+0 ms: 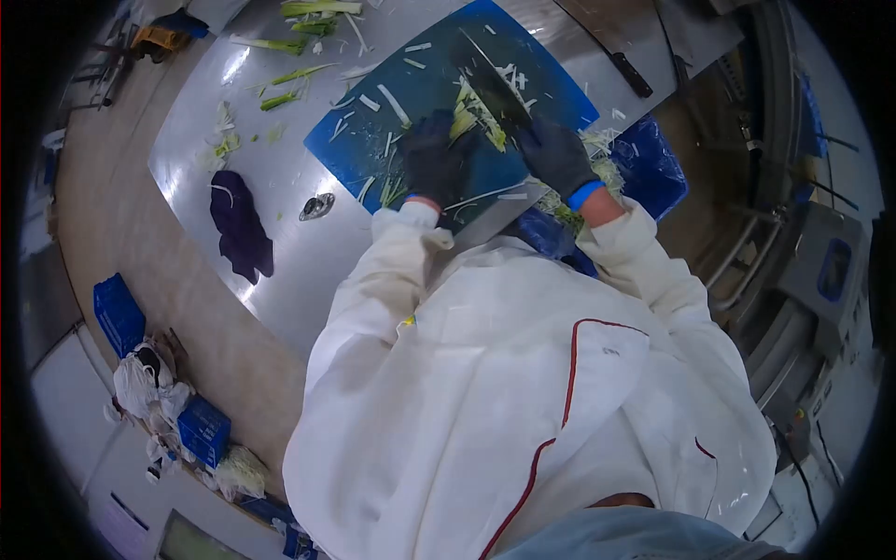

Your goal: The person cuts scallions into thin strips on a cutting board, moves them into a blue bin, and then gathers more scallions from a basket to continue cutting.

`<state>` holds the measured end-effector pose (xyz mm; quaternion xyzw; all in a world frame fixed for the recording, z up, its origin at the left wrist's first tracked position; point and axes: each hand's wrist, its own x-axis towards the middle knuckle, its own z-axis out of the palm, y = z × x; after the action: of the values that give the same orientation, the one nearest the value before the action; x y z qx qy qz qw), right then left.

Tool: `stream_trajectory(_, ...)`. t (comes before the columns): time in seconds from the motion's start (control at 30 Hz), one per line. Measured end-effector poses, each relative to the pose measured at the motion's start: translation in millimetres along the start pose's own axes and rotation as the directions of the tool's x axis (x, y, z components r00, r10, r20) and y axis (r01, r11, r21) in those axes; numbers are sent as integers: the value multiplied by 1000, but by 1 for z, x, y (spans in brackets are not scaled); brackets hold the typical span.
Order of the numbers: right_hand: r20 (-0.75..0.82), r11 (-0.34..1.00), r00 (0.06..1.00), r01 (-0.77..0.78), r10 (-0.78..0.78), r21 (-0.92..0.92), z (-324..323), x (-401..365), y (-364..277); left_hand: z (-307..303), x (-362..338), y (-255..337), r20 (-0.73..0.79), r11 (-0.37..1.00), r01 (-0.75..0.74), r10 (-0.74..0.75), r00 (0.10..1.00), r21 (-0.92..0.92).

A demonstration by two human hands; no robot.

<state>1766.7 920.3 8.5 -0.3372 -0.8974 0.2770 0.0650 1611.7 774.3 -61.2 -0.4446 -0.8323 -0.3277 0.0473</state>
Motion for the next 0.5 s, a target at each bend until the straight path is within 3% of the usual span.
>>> stream_trajectory(0.07, -45, 998, 998, 50, -51, -26, -9, -14, -6, -31, 4, -1, 24, 985, 88, -85, 996, -146)
stream_trajectory(0.1, -30, 999, 999, 40, -41, -20, -17, -22, -13, -35, 1, -14, 69, 909, 211, -199, 978, -360)
stream_trajectory(0.23, 147, 999, 989, -3, 9, -40, -25, -46, -32, -43, -10, -38, -30, 968, 127, -136, 990, -215)
stream_trajectory(0.33, 165, 997, 986, 28, -15, -78, -16, -55, -40, -39, -16, -27, 54, 982, 67, -59, 997, -177)
stream_trajectory(0.43, 250, 986, 967, 0, 42, -166, -6, -51, -43, -28, -24, -16, 91, 996, -61, 55, 994, 63)
stream_trajectory(0.5, 268, 979, 963, 67, -14, -192, 23, -44, -30, -15, -27, -21, 107, 995, -36, 26, 994, 89)
